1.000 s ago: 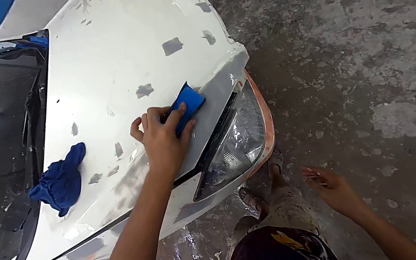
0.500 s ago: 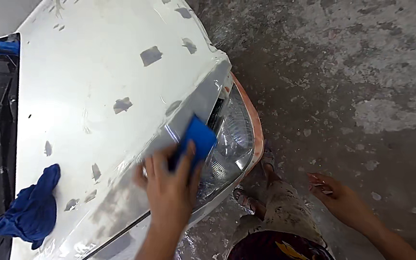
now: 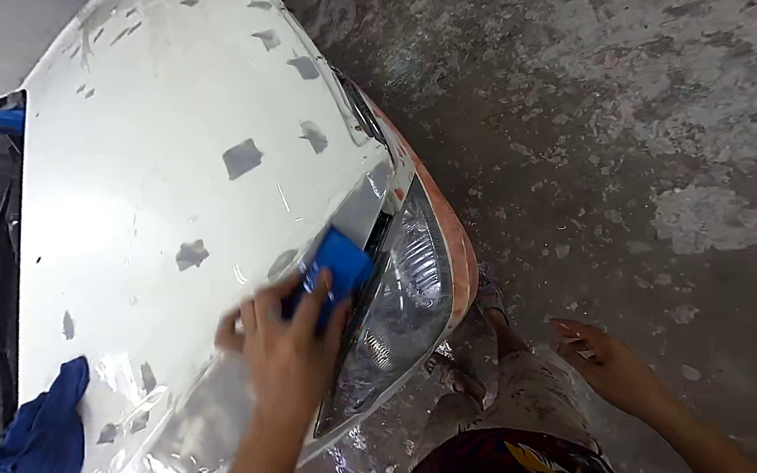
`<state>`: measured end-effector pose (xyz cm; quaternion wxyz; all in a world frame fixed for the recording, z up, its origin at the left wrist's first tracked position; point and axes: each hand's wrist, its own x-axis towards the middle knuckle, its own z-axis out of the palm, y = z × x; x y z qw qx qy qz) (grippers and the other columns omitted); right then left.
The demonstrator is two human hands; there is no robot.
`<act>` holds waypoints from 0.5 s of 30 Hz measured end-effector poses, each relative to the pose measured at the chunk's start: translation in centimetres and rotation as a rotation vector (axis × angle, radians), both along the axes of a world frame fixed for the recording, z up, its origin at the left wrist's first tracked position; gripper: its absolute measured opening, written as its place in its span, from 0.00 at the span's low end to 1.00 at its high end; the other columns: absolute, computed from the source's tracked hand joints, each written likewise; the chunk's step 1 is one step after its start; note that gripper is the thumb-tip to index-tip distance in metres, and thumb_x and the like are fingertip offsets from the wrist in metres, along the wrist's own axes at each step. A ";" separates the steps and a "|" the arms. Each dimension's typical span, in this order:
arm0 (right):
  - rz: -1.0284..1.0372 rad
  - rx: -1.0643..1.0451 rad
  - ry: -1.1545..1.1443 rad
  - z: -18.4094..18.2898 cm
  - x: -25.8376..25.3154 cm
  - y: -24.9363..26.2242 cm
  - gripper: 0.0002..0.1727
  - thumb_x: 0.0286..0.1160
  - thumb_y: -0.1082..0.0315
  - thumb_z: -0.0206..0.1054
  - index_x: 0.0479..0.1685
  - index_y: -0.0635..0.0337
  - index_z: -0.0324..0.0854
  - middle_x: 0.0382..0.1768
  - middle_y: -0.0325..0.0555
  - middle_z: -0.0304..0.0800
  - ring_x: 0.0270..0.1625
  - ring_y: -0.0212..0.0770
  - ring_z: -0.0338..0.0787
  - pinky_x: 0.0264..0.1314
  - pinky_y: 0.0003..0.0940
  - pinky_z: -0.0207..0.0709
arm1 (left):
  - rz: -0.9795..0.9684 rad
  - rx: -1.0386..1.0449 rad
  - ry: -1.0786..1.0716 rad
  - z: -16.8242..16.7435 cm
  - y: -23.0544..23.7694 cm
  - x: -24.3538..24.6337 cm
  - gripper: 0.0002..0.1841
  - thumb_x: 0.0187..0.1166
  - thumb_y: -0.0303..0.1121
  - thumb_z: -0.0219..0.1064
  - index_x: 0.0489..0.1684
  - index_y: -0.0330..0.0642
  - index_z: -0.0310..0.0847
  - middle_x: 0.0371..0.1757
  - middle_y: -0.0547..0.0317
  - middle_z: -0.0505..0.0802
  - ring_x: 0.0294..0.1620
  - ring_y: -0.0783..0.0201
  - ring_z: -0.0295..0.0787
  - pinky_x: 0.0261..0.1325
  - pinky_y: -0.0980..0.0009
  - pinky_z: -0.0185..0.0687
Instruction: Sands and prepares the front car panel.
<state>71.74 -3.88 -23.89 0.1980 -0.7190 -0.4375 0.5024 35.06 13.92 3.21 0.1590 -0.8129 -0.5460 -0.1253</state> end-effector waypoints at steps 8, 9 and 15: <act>0.000 0.019 -0.019 1.3 4.8 5.8 0.29 0.78 0.56 0.67 0.78 0.57 0.77 0.67 0.58 0.87 0.60 0.56 0.91 0.59 0.57 0.85 | 0.032 -0.027 -0.002 -1.0 0.9 4.2 0.18 0.74 0.57 0.71 0.56 0.62 0.92 0.50 0.46 0.89 0.48 0.48 0.83 0.58 0.42 0.62; -0.009 -0.001 -0.027 1.3 5.3 6.0 0.29 0.79 0.57 0.67 0.78 0.57 0.76 0.67 0.58 0.87 0.60 0.56 0.91 0.59 0.58 0.84 | 0.022 -0.019 0.006 -1.1 1.7 4.4 0.18 0.74 0.56 0.71 0.55 0.62 0.93 0.49 0.45 0.90 0.47 0.48 0.83 0.58 0.41 0.63; 0.132 -0.062 -0.043 2.2 7.2 8.8 0.30 0.78 0.57 0.68 0.80 0.57 0.75 0.69 0.60 0.84 0.63 0.57 0.90 0.63 0.57 0.84 | 0.095 -0.066 0.048 -0.8 7.8 7.5 0.22 0.79 0.57 0.66 0.69 0.64 0.88 0.57 0.48 0.88 0.54 0.46 0.82 0.60 0.38 0.64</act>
